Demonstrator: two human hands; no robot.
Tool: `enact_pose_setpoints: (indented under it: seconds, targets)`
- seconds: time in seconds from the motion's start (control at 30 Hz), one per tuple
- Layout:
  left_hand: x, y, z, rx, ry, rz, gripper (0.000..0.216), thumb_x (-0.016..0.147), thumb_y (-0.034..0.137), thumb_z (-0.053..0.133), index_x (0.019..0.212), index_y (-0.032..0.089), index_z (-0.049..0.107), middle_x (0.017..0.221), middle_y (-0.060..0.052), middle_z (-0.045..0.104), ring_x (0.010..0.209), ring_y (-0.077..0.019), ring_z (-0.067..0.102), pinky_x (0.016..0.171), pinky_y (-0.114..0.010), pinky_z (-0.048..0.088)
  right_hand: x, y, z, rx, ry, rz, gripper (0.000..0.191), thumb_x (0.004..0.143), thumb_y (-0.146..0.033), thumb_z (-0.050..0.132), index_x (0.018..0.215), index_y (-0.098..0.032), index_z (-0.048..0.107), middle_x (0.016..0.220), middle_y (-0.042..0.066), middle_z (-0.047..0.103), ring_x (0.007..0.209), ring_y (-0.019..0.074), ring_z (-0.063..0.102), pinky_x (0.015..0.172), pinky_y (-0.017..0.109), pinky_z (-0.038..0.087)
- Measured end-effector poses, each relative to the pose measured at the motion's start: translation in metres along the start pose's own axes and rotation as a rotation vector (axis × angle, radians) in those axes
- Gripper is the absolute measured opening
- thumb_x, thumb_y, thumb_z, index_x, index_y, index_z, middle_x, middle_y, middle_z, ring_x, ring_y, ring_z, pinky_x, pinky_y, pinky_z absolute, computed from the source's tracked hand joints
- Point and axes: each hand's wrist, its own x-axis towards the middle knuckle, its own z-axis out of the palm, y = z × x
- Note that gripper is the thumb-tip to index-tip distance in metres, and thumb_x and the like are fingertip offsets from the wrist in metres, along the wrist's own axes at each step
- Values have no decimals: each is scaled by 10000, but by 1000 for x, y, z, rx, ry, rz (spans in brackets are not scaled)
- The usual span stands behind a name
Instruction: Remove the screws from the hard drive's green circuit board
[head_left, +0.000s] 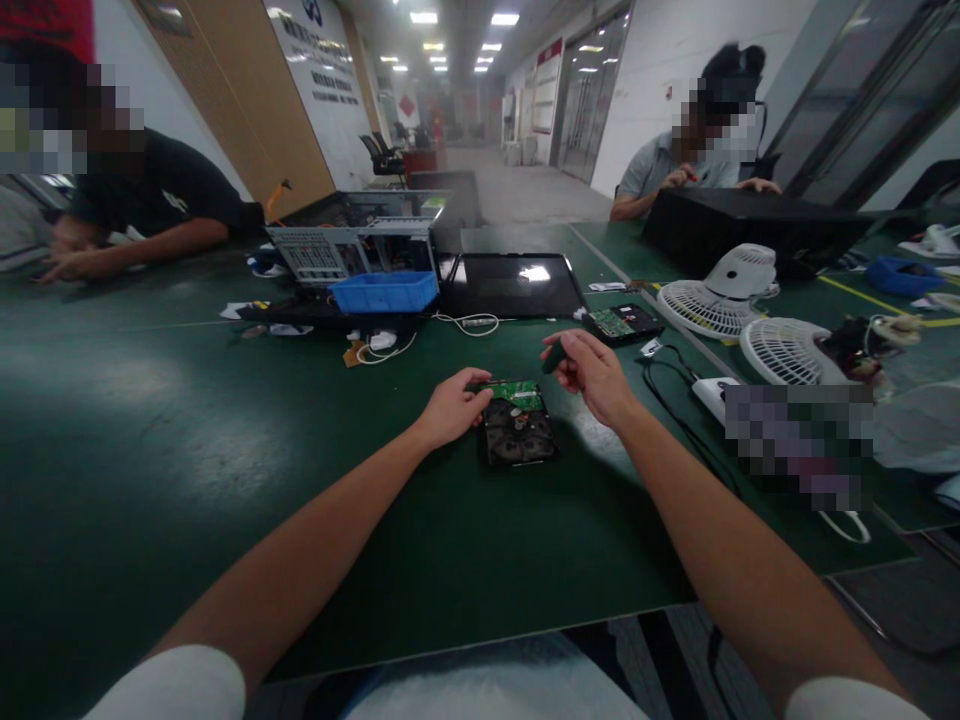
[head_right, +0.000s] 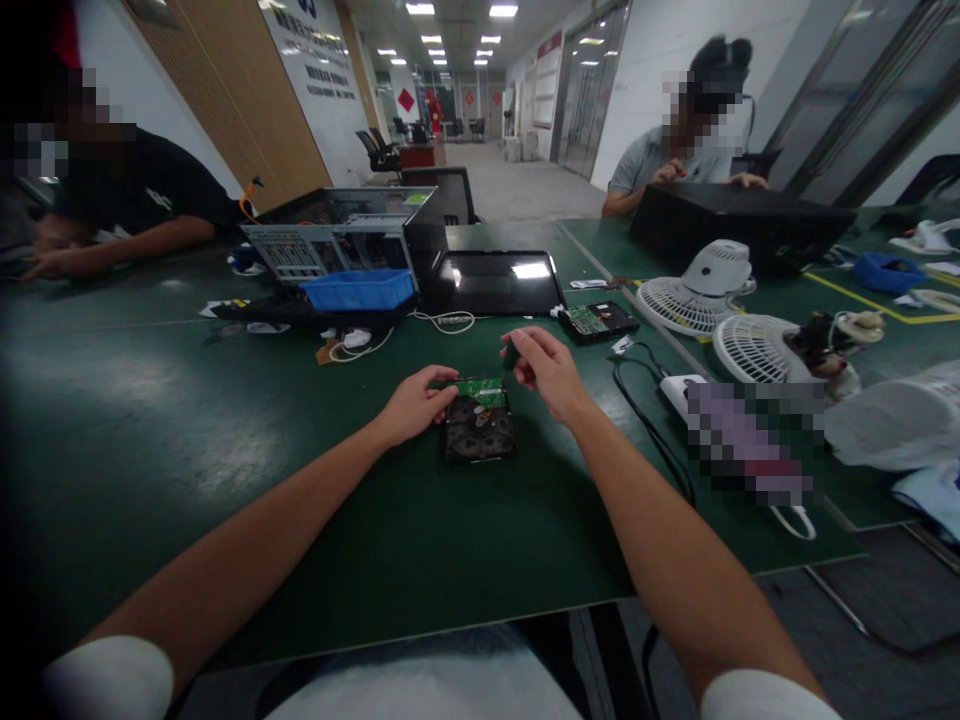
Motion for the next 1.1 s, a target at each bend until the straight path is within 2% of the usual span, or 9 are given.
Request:
enact_pose_setpoints:
  seconds: [0.2,0.33,0.47,0.6,0.7,0.87,0.97,1.1]
  targets:
    - [0,-1,0,-4,3,10,354,961,295,653,1292,183,598,1231,-100,692,578,-62,623,504,-197,524,-1,-2,2,3,-6,-1,395,861,-606,712,967,-226,740,972,58,751,581,110,567,463,246,365]
    - [0,-3,0,-5,3,12,361,960,306,656,1296,189,601,1242,-99,688,582,-64,628,513,-205,534,1,0,1,71,-14,18,447,891,-637,653,998,-209,725,1001,85,770,599,125,599,500,262,426]
    - [1,-3,0,-8,1,16,355,963,307,649,1289,179,599,1188,-96,698,568,-69,621,505,-211,531,2,0,1,71,10,17,406,876,-610,692,972,-215,703,971,67,764,573,109,569,446,236,345]
    - [1,-2,-1,-8,-10,-7,365,961,310,657,1294,172,598,993,-57,719,564,-84,618,507,-206,518,0,-1,2,5,29,-3,377,855,-578,745,1044,-253,723,789,0,690,518,90,499,426,224,287]
    - [1,-3,-1,-8,-10,-6,366,961,317,658,1295,180,599,961,-47,715,562,-86,617,507,-208,516,-1,-2,3,-19,6,8,382,860,-585,742,1026,-241,749,683,-15,612,530,102,516,445,229,336]
    - [2,-5,-1,-15,-13,2,373,963,323,653,1303,182,594,955,-46,712,567,-93,621,514,-217,525,1,-1,2,62,-14,12,432,872,-639,692,948,-214,722,1017,69,750,600,116,591,526,274,478]
    - [2,-5,-1,-7,-13,-5,373,963,322,655,1305,184,599,969,-50,713,573,-93,623,524,-218,529,3,1,0,100,-21,43,475,892,-667,638,957,-202,704,1004,90,768,577,124,591,499,276,465]
    - [1,-4,-2,3,-14,-8,371,964,321,655,1306,188,602,934,-43,710,578,-101,630,531,-225,531,2,1,0,80,-16,46,407,877,-614,693,957,-216,684,978,66,764,560,110,575,436,238,380]
